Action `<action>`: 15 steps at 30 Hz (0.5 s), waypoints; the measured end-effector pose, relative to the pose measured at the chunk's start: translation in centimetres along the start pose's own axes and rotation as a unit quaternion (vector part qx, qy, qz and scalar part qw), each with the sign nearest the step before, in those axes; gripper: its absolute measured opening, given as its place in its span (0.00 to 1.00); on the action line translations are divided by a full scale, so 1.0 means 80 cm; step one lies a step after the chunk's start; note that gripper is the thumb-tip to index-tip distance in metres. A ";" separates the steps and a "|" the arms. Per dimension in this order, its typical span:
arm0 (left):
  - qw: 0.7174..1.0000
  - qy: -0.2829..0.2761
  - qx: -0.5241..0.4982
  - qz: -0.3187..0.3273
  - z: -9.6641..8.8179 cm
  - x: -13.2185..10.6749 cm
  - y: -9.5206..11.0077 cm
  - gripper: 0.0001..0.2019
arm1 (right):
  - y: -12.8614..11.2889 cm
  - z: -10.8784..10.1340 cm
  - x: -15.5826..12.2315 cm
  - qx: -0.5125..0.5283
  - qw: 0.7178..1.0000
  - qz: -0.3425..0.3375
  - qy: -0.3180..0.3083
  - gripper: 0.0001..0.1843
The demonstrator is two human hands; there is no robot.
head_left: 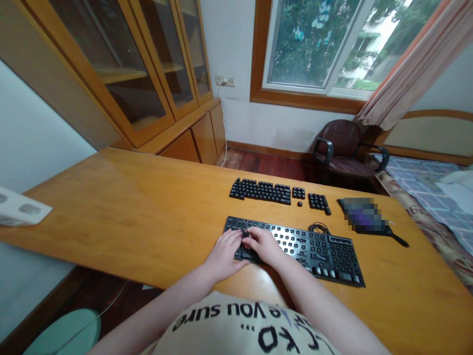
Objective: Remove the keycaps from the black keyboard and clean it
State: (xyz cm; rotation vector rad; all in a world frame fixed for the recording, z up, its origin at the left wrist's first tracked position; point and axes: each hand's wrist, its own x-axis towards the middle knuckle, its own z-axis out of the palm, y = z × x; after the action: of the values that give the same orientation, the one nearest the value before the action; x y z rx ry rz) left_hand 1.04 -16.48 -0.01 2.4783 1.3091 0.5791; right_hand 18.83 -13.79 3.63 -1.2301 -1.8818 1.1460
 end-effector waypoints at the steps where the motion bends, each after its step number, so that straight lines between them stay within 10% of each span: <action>1: 1.000 -0.001 -0.003 -0.002 0.000 0.000 0.000 0.32 | 0.000 0.000 0.000 0.011 1.000 -0.001 -0.006 0.03; 15: 1.000 -0.005 -0.019 -0.002 -0.002 0.004 -0.002 0.32 | 0.002 0.010 -0.003 0.046 0.999 -0.015 -0.025 0.06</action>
State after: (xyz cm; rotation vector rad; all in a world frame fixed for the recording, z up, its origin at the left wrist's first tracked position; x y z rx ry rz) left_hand 1.03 -16.10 0.17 2.4442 1.2863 0.5841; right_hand 18.33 -14.20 3.10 -1.1302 -1.8551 1.2433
